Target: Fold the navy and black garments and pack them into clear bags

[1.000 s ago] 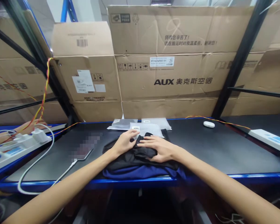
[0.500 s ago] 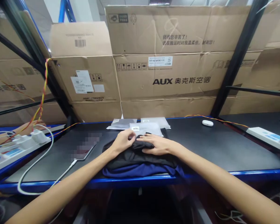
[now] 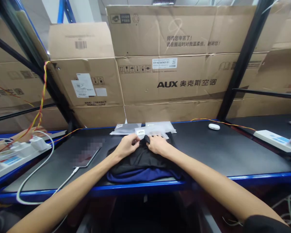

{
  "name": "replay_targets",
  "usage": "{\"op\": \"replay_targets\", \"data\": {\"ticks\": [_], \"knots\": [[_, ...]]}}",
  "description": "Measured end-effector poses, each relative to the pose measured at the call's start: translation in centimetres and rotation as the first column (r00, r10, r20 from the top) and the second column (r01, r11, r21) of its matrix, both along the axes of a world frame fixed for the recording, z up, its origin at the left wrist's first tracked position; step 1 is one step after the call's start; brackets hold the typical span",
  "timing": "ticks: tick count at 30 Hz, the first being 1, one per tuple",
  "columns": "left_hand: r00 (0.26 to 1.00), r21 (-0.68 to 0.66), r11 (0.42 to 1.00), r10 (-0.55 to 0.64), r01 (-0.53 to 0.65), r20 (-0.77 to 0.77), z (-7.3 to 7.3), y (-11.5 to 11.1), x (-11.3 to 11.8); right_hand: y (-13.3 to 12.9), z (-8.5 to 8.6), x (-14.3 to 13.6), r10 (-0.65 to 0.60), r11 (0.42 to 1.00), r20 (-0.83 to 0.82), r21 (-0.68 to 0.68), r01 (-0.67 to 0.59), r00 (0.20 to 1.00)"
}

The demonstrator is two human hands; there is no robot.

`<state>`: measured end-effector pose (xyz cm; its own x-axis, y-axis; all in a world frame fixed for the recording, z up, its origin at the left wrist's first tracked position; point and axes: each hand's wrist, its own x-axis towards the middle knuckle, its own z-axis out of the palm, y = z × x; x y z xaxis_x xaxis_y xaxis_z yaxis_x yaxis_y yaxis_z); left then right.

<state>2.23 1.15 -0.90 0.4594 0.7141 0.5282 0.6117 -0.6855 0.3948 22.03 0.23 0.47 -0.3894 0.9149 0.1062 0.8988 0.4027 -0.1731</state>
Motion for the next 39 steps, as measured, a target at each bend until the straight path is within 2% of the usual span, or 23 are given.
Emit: {"op": "replay_targets", "data": {"ticks": [4, 6, 9, 12, 14, 18, 22, 25, 28, 30, 33, 36, 39], "knots": [[1.000, -0.005, 1.000, 0.011, -0.011, -0.010, 0.0, 0.0, -0.1, -0.1, -0.1, 0.1, -0.021, 1.000, -0.004, 0.016, 0.021, 1.000], [1.000, -0.009, 1.000, 0.018, -0.018, -0.018, 0.1, 0.0, -0.1, -0.5, 0.0, 1.3, 0.074, 0.997, -0.032, 0.014, -0.074, 0.997], [1.000, -0.010, 1.000, 0.010, -0.010, -0.007, 0.1, 0.1, -0.1, -1.2, 0.3, 3.5, 0.332, 0.943, -0.102, 0.023, -0.331, 0.938], [1.000, -0.013, 1.000, 0.007, -0.007, -0.001, 0.0, 0.2, -0.1, -1.4, 0.4, 4.5, 0.424, 0.906, -0.063, 0.031, -0.422, 0.904], [1.000, -0.023, 1.000, 0.006, -0.006, 0.009, 0.0, 0.2, -0.1, -1.0, 0.3, 4.0, 0.391, 0.920, -0.007, 0.030, -0.391, 0.920], [0.999, -0.032, 0.999, -0.025, 0.026, 0.044, 0.0, 0.3, -0.1, 0.6, -0.1, 1.7, 0.202, 0.978, 0.099, 0.025, -0.205, 0.974], [0.997, -0.013, 0.997, -0.075, 0.075, 0.032, 0.0, 0.4, -0.2, 1.8, -0.3, -0.1, 0.101, 0.993, 0.122, 0.051, -0.108, 0.987], [0.997, -0.006, 0.998, -0.070, 0.070, 0.030, 0.1, 0.4, -0.1, 1.7, -0.1, -0.1, 0.060, 0.995, 0.114, 0.074, -0.068, 0.992], [0.999, -0.008, 0.999, -0.042, 0.042, 0.031, 0.3, 0.3, -0.2, 1.1, 0.4, 1.4, 0.104, 0.994, 0.052, 0.035, -0.106, 0.993], [0.999, -0.018, 0.999, -0.031, 0.032, 0.027, 0.5, 0.2, -0.2, 0.7, 0.7, 2.9, 0.230, 0.971, -0.007, -0.061, -0.230, 0.973], [0.999, -0.036, 0.999, -0.025, 0.026, 0.028, 0.7, 0.2, -0.2, 0.5, 0.9, 4.4, 0.335, 0.940, -0.005, -0.059, -0.335, 0.942], [0.999, -0.037, 0.999, -0.037, 0.038, 0.029, 0.7, 0.2, -0.2, 0.6, 0.5, 3.7, 0.304, 0.953, 0.042, -0.008, -0.303, 0.952], [0.997, -0.033, 0.997, -0.073, 0.074, 0.032, 0.7, 0.3, -0.3, 1.1, 0.1, 1.6, 0.167, 0.985, 0.096, 0.034, -0.171, 0.981]]}}
